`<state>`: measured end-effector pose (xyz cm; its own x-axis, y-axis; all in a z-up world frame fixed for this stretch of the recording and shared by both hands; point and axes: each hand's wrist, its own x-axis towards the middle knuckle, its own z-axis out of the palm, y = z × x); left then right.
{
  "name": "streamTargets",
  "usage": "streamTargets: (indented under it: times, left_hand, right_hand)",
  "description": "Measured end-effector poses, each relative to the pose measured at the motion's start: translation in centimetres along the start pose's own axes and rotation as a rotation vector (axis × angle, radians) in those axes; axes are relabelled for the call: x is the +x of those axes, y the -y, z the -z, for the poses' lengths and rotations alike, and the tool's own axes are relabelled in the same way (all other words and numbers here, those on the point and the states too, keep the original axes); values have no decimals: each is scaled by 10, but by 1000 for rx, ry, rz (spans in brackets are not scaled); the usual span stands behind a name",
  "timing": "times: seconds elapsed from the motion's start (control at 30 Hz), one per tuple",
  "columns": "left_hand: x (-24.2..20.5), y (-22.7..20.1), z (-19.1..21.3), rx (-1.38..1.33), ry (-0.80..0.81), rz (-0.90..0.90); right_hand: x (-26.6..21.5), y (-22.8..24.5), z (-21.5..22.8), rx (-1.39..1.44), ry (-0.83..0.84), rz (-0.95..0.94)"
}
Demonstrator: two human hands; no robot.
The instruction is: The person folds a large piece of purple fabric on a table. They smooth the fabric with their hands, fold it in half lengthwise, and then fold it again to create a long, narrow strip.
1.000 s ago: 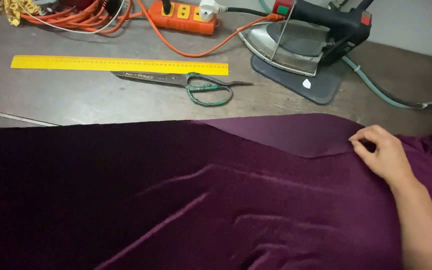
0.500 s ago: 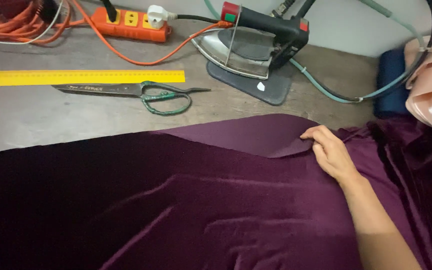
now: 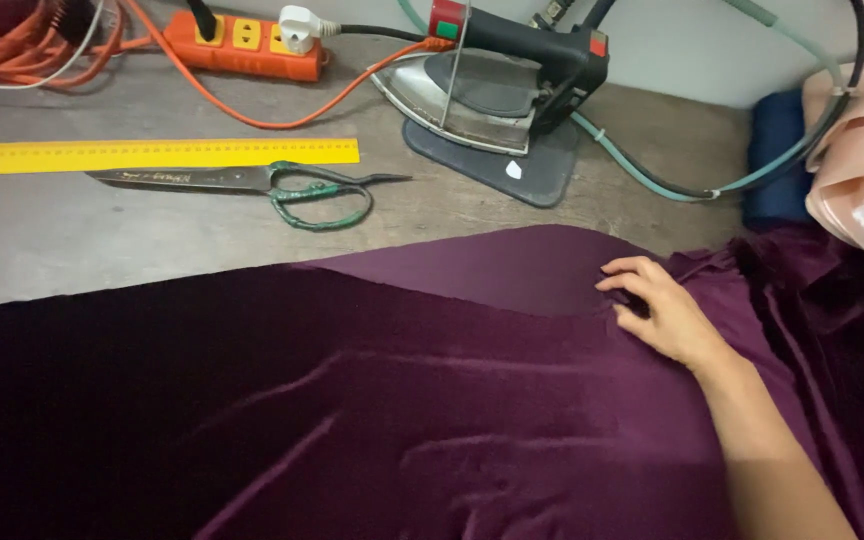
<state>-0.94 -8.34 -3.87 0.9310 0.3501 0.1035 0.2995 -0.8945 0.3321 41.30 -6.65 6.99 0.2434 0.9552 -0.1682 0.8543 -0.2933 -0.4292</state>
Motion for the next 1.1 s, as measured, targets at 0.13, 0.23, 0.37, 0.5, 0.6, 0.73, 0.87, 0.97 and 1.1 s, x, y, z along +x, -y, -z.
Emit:
streamTargets:
  times: [0.13,0.23,0.37,0.5,0.6,0.73,0.87,0.97,1.1]
  left_hand:
    - [67,70,64,34,-57,63]
    - [97,114,95,57,-102,97]
    - [140,139,112,123,-122,166]
    - [150,149,104,161,-113,170]
    - [154,149,102,185,-128,168]
    - [158,146,107,162,-102,190]
    - [169,160,102,101,-166,225]
    - [189,174,109,-20,-199,337]
    - [219,188,103,-76,-137,370]
  right_hand:
    - [14,-22,-11,86,-227,-100]
    - [27,-35,-13,146,-270,-293]
    - [43,-40,-12,146,-250,-445]
    - [46,-35,-8,133,-254,-471]
    - [50,-41,-9,150,-260,-479]
    - [48,-19,2,203,-230,-492]
    - [52,-21,5,259,-162,-440]
    - [51,-31,3,311,-153,-417]
    - [42,-29,14,365,-122,-453]
